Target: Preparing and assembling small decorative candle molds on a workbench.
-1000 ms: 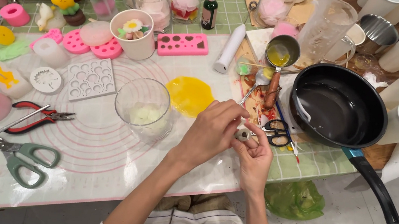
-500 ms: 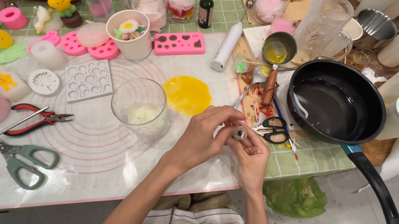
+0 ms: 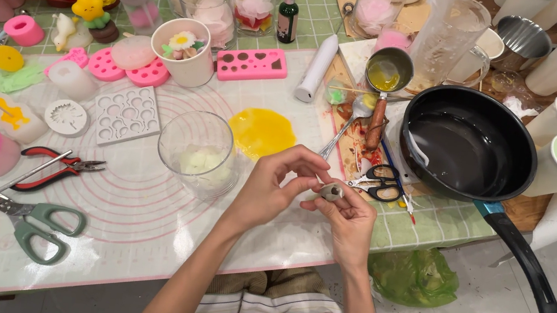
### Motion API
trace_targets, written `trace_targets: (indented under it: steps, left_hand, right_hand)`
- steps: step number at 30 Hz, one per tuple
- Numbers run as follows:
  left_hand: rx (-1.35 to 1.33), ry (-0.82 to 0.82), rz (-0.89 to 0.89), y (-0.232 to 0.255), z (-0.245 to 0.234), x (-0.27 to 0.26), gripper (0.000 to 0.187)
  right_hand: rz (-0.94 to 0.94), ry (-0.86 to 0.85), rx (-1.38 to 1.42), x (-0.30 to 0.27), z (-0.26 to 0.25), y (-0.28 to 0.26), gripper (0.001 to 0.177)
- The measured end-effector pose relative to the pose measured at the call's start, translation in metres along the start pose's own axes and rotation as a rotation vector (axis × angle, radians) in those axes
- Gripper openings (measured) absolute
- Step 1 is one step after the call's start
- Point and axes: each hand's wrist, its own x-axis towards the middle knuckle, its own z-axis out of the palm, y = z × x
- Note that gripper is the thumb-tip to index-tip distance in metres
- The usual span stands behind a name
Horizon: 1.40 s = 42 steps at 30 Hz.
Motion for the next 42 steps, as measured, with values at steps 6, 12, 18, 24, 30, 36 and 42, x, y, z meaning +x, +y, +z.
trace_targets:
  steps: [6,12,18,24,30,36,42]
  left_hand:
    - [-0.005,-0.152,0.006,-0.017,-0.012,0.004,0.033]
    - [-0.071,-0.225,-0.008,-0.028,-0.018,0.006,0.030]
    - [-0.089,-0.256,-0.004,-0.031,-0.020,0.007,0.027]
    - [0.009,-0.239,-0.026,-0.026,-0.020,0.007,0.021]
    - [0.082,-0.235,0.001,-0.020,-0.020,0.005,0.017]
    - [0.110,-0.226,-0.028,-0.003,-0.024,-0.002,0.025]
    - [0.381,-0.039,0.081,0.026,-0.007,-0.025,0.033]
  right_hand:
    - [-0.020,-0.043,-0.040,0.000,-0.004,0.003,0.032]
    - [0.017,-0.087,-0.061,-0.001,-0.004,0.002,0.029]
    - [0.019,-0.097,-0.107,-0.002,0.000,-0.003,0.033]
    - [0.014,-0.124,-0.085,-0.002,-0.002,0.001,0.038]
    - [0.021,-0.109,-0.135,-0.003,0.000,0.001,0.044]
    - [0.022,-0.052,-0.262,-0.005,0.003,0.001,0.045]
    - [-0.075,-0.085,-0.183,-0.010,0.025,-0.008,0.041]
